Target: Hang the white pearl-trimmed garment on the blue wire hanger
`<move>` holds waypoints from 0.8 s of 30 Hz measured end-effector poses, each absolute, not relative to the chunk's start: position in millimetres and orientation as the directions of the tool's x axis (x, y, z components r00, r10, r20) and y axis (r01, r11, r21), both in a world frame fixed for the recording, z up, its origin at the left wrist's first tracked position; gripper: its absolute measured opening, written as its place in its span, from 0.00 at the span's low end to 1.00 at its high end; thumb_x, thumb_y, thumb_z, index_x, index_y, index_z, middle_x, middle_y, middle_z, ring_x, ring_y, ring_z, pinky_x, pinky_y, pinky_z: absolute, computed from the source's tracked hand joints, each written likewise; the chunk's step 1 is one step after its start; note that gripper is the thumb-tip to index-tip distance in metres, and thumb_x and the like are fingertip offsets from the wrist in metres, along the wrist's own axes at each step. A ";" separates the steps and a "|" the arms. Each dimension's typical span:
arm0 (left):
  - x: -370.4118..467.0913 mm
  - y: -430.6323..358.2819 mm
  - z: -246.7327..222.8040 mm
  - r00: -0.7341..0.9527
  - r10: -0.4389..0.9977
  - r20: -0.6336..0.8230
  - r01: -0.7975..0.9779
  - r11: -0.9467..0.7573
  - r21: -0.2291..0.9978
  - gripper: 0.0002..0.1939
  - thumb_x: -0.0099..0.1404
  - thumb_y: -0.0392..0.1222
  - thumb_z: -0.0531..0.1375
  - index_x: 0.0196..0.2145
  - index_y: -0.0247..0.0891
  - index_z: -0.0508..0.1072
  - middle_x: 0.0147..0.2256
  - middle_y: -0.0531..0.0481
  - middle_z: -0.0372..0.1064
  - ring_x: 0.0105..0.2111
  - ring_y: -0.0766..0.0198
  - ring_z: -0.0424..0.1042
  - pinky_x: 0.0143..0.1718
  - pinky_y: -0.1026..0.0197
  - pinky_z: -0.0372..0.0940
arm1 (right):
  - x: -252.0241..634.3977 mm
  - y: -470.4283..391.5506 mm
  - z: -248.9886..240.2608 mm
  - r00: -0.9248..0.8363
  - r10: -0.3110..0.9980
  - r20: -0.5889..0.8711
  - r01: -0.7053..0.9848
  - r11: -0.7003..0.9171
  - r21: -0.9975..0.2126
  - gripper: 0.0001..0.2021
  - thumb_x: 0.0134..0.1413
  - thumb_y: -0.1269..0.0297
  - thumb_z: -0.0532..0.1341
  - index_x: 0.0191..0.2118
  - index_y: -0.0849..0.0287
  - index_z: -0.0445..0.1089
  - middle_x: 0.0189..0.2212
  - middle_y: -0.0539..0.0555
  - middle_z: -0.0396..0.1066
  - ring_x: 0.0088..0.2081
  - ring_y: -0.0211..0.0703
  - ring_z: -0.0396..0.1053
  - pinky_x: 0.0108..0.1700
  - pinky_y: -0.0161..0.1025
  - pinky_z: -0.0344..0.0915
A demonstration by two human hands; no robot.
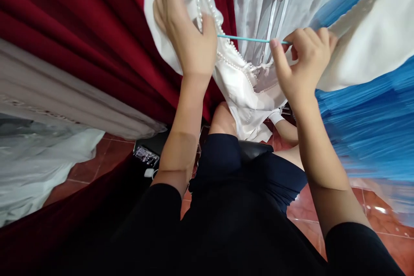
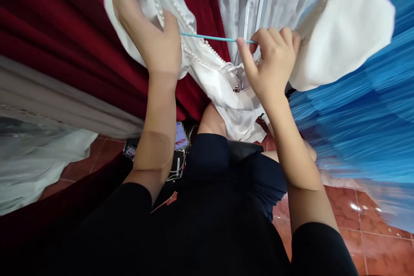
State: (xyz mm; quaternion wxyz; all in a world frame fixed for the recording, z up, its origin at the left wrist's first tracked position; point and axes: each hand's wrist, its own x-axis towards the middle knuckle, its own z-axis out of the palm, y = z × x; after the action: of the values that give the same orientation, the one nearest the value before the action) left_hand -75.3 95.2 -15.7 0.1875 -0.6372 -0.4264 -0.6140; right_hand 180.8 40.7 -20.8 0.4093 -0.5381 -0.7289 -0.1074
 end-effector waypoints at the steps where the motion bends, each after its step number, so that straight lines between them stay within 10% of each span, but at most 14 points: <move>1: -84.3 104.1 -12.7 -0.045 0.307 0.951 0.756 -0.612 0.233 0.17 0.70 0.34 0.55 0.55 0.43 0.64 0.53 0.55 0.68 0.55 0.62 0.72 0.61 0.62 0.65 | 182.9 40.8 -19.8 -0.081 0.689 0.720 0.876 0.394 -0.278 0.26 0.67 0.38 0.47 0.30 0.53 0.63 0.29 0.54 0.68 0.41 0.48 0.65 0.54 0.52 0.59; 5: -118.4 126.5 -0.7 0.076 -0.150 0.986 0.715 -0.681 -0.159 0.34 0.53 0.12 0.42 0.44 0.42 0.71 0.38 0.66 0.72 0.38 0.77 0.77 0.42 0.77 0.72 | 192.7 48.0 -19.2 -0.082 0.665 0.743 0.895 0.378 -0.239 0.29 0.64 0.34 0.47 0.28 0.55 0.61 0.27 0.53 0.66 0.38 0.43 0.62 0.54 0.49 0.58; 8: -140.8 130.9 -16.3 -0.170 -0.266 0.949 0.795 -0.606 -0.027 0.32 0.54 0.12 0.40 0.39 0.40 0.71 0.35 0.68 0.72 0.36 0.80 0.75 0.41 0.80 0.71 | 195.1 53.9 -21.6 -0.088 0.657 0.749 0.890 0.389 -0.236 0.31 0.62 0.32 0.46 0.26 0.56 0.61 0.25 0.52 0.65 0.37 0.42 0.60 0.53 0.48 0.59; 12: -146.0 116.6 -78.8 -0.433 -0.044 0.900 0.649 -0.708 0.278 0.12 0.81 0.38 0.45 0.48 0.39 0.67 0.42 0.59 0.72 0.43 0.74 0.74 0.47 0.72 0.71 | 192.3 58.7 -26.2 -0.058 0.614 0.787 0.881 0.403 -0.250 0.31 0.63 0.33 0.47 0.27 0.57 0.64 0.25 0.51 0.64 0.38 0.41 0.63 0.53 0.46 0.61; 15: -141.6 104.2 -127.1 -0.497 0.180 0.849 0.552 -0.689 0.469 0.29 0.77 0.66 0.39 0.57 0.40 0.59 0.53 0.53 0.66 0.57 0.67 0.65 0.62 0.63 0.63 | 191.9 61.4 -26.4 -0.064 0.623 0.780 0.886 0.394 -0.242 0.32 0.61 0.31 0.47 0.27 0.57 0.64 0.25 0.52 0.65 0.39 0.42 0.64 0.55 0.47 0.61; 20: -163.7 102.5 -150.8 -0.622 0.221 0.751 0.535 -0.581 0.614 0.33 0.75 0.67 0.31 0.58 0.41 0.55 0.54 0.53 0.61 0.56 0.67 0.60 0.65 0.56 0.56 | 189.9 52.5 -17.6 -0.087 0.684 0.724 0.858 0.421 -0.295 0.34 0.60 0.28 0.45 0.27 0.57 0.64 0.25 0.52 0.63 0.38 0.42 0.65 0.53 0.49 0.62; 24: -130.2 74.0 -112.8 -0.308 0.314 0.898 0.561 -0.703 0.438 0.28 0.77 0.65 0.43 0.51 0.38 0.65 0.47 0.51 0.67 0.51 0.64 0.64 0.58 0.58 0.59 | 187.7 46.9 -14.8 -0.105 0.691 0.715 0.852 0.434 -0.293 0.35 0.63 0.30 0.44 0.29 0.59 0.67 0.26 0.52 0.63 0.40 0.42 0.66 0.54 0.50 0.63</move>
State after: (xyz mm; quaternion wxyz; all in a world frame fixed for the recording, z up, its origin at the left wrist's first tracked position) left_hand -130.2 74.0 -112.8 0.0860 -0.5819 -0.3759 -0.7160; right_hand 187.7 46.9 -14.8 0.4166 -0.5233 -0.7370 -0.0967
